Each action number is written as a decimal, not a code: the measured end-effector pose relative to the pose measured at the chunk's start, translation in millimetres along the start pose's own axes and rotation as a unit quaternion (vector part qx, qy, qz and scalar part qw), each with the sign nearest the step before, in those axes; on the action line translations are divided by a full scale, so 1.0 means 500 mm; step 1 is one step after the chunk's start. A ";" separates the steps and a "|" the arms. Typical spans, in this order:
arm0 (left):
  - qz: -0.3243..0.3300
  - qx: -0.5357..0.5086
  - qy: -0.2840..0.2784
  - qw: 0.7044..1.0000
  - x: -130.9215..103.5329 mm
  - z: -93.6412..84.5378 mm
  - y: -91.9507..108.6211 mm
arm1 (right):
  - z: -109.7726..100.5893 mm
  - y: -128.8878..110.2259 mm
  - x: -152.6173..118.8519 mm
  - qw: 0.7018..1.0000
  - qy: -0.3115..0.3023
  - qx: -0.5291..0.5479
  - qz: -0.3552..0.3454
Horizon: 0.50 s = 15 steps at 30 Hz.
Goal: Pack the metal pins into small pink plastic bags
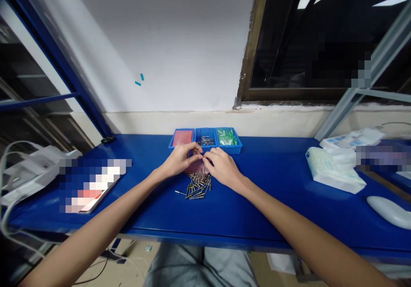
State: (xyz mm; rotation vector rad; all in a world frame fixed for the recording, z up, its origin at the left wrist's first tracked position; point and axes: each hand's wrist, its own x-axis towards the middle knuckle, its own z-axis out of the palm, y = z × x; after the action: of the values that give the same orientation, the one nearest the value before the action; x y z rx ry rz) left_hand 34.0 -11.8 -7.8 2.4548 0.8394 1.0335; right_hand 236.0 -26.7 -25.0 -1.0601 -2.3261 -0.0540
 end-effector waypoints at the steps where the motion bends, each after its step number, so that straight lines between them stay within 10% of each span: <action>1: 0.005 0.009 0.009 1.000 0.000 0.003 0.001 | -0.001 -0.001 0.001 1.000 0.001 0.002 0.006; 15: 0.034 0.252 0.003 0.967 -0.002 0.013 0.022 | -0.007 -0.009 0.008 0.996 0.052 0.061 0.042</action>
State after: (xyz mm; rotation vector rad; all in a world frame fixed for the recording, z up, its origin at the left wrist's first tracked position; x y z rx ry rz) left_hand 42.6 -21.3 -6.9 2.9166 1.1431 0.9370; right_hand 232.5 -27.9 -19.1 -1.0672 -2.1618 0.0624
